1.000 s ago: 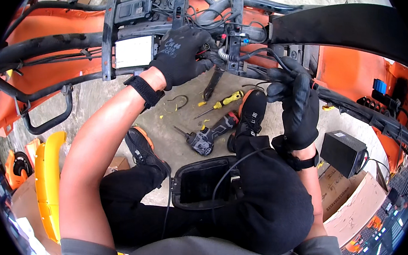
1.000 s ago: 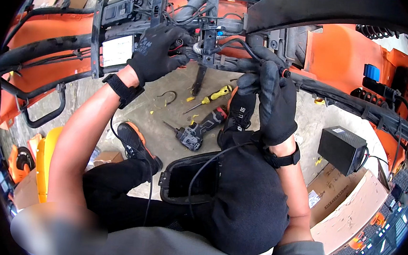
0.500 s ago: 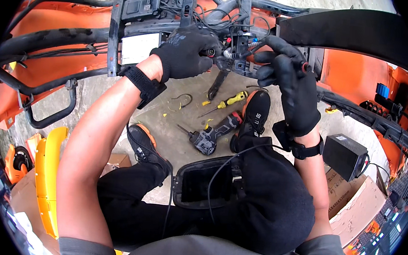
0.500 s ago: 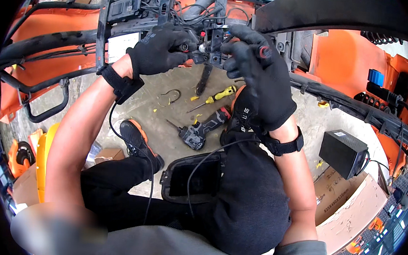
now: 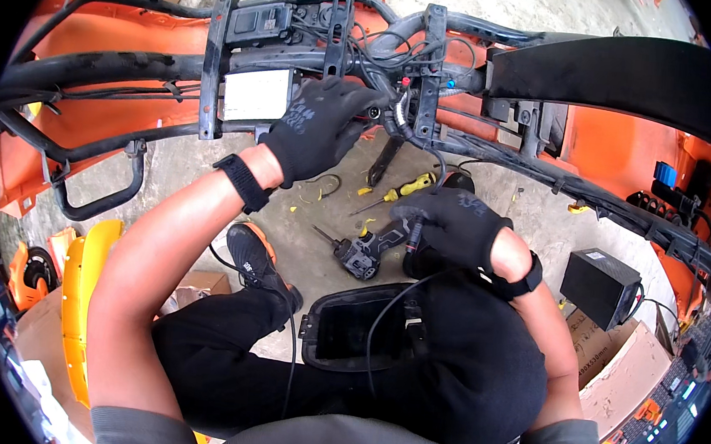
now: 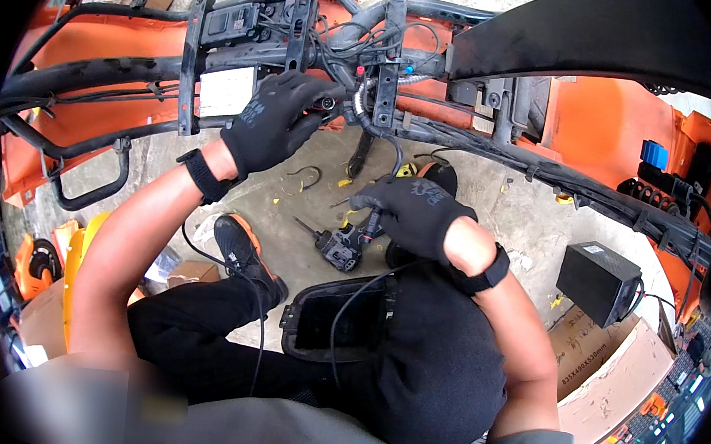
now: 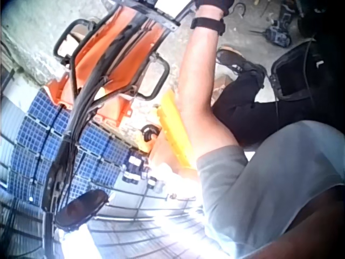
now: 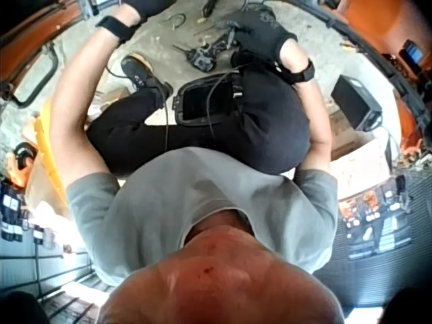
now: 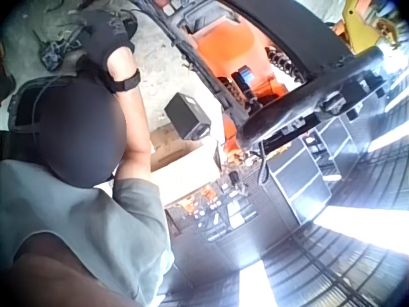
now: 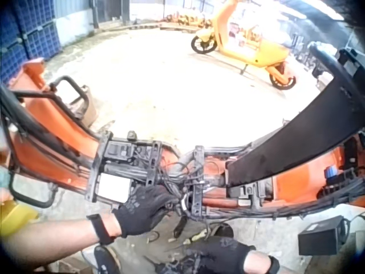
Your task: The person connects and organizes electrical wires and plastic connectors on the frame of an orange vehicle by hand. They manipulate various wiring harnesses and handle an electronic module mounted to the frame.
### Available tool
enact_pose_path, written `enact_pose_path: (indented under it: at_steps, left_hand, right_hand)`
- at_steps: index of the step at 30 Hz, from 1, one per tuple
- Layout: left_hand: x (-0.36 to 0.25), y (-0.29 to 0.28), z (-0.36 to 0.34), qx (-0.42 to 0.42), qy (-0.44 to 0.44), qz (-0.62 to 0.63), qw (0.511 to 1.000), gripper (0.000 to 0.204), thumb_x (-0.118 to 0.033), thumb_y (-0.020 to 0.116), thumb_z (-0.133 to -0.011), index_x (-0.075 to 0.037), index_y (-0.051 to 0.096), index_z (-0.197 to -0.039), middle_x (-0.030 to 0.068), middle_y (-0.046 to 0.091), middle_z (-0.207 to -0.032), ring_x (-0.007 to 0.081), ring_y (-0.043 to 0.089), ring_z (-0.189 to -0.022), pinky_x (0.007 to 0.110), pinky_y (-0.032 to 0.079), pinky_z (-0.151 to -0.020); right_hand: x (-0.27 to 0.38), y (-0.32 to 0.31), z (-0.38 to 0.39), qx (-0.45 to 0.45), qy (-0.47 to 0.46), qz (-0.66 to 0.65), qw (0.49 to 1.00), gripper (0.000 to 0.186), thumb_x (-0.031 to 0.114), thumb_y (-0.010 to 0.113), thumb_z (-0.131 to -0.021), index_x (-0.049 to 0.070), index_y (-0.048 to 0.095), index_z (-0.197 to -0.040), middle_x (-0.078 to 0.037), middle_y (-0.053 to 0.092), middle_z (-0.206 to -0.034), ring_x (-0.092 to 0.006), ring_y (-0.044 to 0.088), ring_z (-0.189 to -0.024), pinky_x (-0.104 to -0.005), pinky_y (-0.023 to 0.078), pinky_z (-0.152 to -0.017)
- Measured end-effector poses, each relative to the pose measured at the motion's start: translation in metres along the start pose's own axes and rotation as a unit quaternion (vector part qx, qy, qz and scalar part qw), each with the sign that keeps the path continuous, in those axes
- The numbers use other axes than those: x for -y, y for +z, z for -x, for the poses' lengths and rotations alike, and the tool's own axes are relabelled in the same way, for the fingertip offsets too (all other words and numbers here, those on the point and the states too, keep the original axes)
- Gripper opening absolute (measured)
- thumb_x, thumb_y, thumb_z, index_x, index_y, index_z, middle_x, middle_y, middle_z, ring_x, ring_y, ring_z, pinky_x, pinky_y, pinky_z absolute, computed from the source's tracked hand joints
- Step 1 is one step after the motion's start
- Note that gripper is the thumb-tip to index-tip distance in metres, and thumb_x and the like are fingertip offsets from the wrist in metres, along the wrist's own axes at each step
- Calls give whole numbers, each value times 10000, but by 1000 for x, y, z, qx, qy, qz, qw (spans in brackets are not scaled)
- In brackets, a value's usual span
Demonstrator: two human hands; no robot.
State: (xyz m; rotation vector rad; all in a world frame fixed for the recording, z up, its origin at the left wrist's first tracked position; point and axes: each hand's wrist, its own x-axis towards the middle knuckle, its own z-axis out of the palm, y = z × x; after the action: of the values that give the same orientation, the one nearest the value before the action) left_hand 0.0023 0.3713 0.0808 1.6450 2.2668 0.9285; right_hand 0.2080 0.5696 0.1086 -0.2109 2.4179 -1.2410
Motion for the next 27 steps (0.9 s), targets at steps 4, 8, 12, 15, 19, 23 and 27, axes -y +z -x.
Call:
enact_pose_path:
  at_steps: [4, 8, 12, 15, 19, 23, 27]
  left_hand:
    - [0, -2, 8, 8, 11, 9, 1000, 465, -26, 647, -827, -93, 616, -1286, 142, 649, -1192, 356, 581, -1139, 486, 429, -1002]
    - [0, -5, 14, -26, 51, -6, 998, 507, 7, 621, -811, -100, 595, -1306, 142, 619, -1240, 361, 565, -1179, 485, 448, -996]
    - [-5, -10, 24, 17, 53, -83, 995, 571, -5, 611, -819, -126, 561, -1374, 121, 567, -1292, 354, 535, -1228, 484, 445, -1026]
    - [-11, -9, 32, 29, 74, -208, 975, 600, -34, 593, -830, -148, 542, -1417, 123, 572, -1279, 327, 536, -1241, 479, 441, -1040]
    - [-16, 0, 43, 19, 74, -270, 960, 594, -99, 581, -843, -126, 529, -1435, 128, 567, -1287, 303, 536, -1252, 462, 443, -1046]
    - [-19, 10, 49, 19, 69, -290, 954, 623, -123, 583, -846, -139, 507, -1465, 114, 549, -1317, 292, 507, -1297, 485, 417, -1079]
    - [-13, 14, 53, 6, 67, -267, 961, 657, -116, 582, -837, -172, 486, -1484, 107, 526, -1357, 296, 481, -1324, 511, 390, -1096]
  right_hand:
    - [-6, 11, -6, 69, 55, 23, 996, 402, 138, 609, -901, 86, 638, -1299, -196, 690, -1119, -385, 658, -1041, -439, 516, -908]
    - [-4, 13, -15, 115, 97, 40, 988, 489, 157, 592, -912, 89, 548, -1395, -226, 682, -1100, -392, 656, -1028, -447, 516, -894]
    - [-2, 16, -17, 117, 123, -6, 985, 566, 162, 580, -921, 98, 461, -1470, -243, 676, -1100, -388, 661, -1017, -442, 516, -889]
    - [-5, 18, -18, 110, 114, -12, 987, 592, 178, 578, -935, 105, 422, -1502, -241, 676, -1107, -375, 669, -1012, -434, 518, -887]
    - [-8, 21, -18, 91, 131, -7, 987, 609, 200, 595, -942, 116, 406, -1514, -233, 683, -1098, -356, 682, -993, -422, 522, -877]
    - [-11, 25, -25, 105, 158, -8, 982, 614, 209, 614, -942, 133, 408, -1516, -210, 694, -1073, -336, 694, -969, -408, 525, -868]
    - [-29, 34, -25, 94, 162, -1, 982, 617, 202, 626, -935, 148, 418, -1513, -174, 704, -1038, -309, 696, -968, -400, 526, -869]
